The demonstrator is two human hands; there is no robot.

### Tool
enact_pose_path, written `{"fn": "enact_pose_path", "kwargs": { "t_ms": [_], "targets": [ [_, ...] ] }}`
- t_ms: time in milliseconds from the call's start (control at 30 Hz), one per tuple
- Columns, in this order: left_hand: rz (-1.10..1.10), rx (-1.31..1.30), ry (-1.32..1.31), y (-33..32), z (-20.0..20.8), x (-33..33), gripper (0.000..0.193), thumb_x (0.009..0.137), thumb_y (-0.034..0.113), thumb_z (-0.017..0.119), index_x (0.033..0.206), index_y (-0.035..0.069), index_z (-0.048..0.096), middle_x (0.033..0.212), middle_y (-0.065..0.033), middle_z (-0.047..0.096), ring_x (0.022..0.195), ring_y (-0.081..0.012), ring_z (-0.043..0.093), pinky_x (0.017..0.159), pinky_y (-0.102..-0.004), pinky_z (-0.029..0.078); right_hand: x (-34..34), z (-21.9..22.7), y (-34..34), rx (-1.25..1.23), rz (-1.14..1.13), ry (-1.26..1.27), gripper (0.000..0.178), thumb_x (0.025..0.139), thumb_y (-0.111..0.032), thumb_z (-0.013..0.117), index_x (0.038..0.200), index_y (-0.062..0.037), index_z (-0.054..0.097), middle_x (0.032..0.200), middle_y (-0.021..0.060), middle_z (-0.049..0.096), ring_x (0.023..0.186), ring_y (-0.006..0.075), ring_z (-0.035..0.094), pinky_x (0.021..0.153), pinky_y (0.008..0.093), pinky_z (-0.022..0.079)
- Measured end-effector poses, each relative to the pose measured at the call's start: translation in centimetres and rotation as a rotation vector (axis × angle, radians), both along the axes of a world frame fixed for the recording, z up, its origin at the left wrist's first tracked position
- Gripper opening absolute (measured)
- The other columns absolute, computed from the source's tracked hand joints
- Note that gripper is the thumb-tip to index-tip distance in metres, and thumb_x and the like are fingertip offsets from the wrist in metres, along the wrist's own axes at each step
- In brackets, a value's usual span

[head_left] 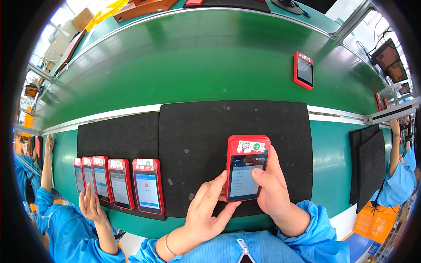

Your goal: The person tests and interacts with multiple handheld electronic devices by hand on an assembly line.

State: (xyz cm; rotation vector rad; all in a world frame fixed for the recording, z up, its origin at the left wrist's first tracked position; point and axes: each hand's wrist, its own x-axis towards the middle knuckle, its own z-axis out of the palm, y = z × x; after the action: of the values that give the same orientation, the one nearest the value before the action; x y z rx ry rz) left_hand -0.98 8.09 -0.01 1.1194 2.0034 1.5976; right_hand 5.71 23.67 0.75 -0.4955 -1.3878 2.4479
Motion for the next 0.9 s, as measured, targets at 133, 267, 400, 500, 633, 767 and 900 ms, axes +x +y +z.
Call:
{"fn": "enact_pose_path", "kwargs": {
  "t_ms": [133,267,400,500,633,767,900],
  "targets": [
    [0.010,0.006,0.004,0.01,-0.10,-0.12,0.071,0.077,-0.007,0.074,0.140,-0.004,0.043,0.113,-0.0182,0.056,0.090,-0.0221,0.068,0.073,-0.0292,0.059,-0.08,0.13,-0.20,-0.015,-0.016,-0.009,0.058,0.091,-0.011,0.047,0.144,-0.0031,0.025,0.131,0.0095,0.048,0.120,0.0165,0.047,0.104,0.0347,0.036],
    [0.015,0.022,-0.002,0.03,-0.31,-0.18,0.072,0.076,-0.007,0.074,0.140,-0.004,0.043,0.112,-0.0177,0.057,0.091,-0.0223,0.067,0.073,-0.0291,0.059,-0.05,-0.07,-0.23,-0.030,-0.014,-0.009,0.058,0.091,-0.010,0.047,0.145,-0.0035,0.024,0.131,0.0092,0.048,0.121,0.0168,0.047,0.104,0.0349,0.036],
    [0.011,0.023,-0.028,0.01,-0.33,-0.11,0.072,0.076,-0.008,0.074,0.140,-0.003,0.043,0.113,-0.0178,0.057,0.094,-0.0228,0.066,0.073,-0.0293,0.060,0.02,-0.12,-0.22,-0.023,-0.018,-0.007,0.059,0.091,-0.009,0.047,0.145,-0.0037,0.024,0.132,0.0096,0.048,0.122,0.0170,0.047,0.104,0.0349,0.036],
    [0.011,0.033,-0.036,0.04,-0.29,-0.10,0.072,0.076,-0.008,0.074,0.140,-0.003,0.043,0.114,-0.0179,0.057,0.095,-0.0228,0.065,0.073,-0.0293,0.060,0.05,-0.17,-0.19,-0.024,-0.012,0.010,0.060,0.091,-0.009,0.047,0.146,-0.0040,0.023,0.132,0.0097,0.048,0.122,0.0172,0.047,0.104,0.0351,0.037],
    [0.010,0.027,-0.048,0.03,-0.25,-0.11,0.072,0.075,-0.009,0.073,0.140,-0.003,0.043,0.114,-0.0180,0.057,0.096,-0.0229,0.065,0.073,-0.0292,0.060,0.02,-0.12,-0.17,-0.008,-0.006,0.017,0.062,0.090,-0.008,0.049,0.146,-0.0045,0.023,0.131,0.0095,0.049,0.121,0.0174,0.048,0.104,0.0355,0.037],
    [0.012,0.029,-0.052,0.08,-0.22,-0.15,0.071,0.075,-0.009,0.073,0.140,-0.004,0.044,0.113,-0.0177,0.057,0.095,-0.0228,0.065,0.073,-0.0289,0.060,0.05,-0.29,-0.15,-0.003,-0.007,0.020,0.063,0.090,-0.007,0.050,0.146,-0.0047,0.023,0.131,0.0093,0.049,0.122,0.0175,0.048,0.104,0.0359,0.037],
    [0.011,0.033,-0.049,0.06,-0.30,-0.18,0.071,0.076,-0.008,0.073,0.140,-0.003,0.044,0.113,-0.0175,0.057,0.095,-0.0224,0.064,0.073,-0.0286,0.060,0.05,-0.13,-0.17,0.001,-0.009,0.015,0.063,0.090,-0.007,0.050,0.146,-0.0047,0.022,0.131,0.0094,0.048,0.122,0.0176,0.048,0.104,0.0359,0.037]
  ]
}}
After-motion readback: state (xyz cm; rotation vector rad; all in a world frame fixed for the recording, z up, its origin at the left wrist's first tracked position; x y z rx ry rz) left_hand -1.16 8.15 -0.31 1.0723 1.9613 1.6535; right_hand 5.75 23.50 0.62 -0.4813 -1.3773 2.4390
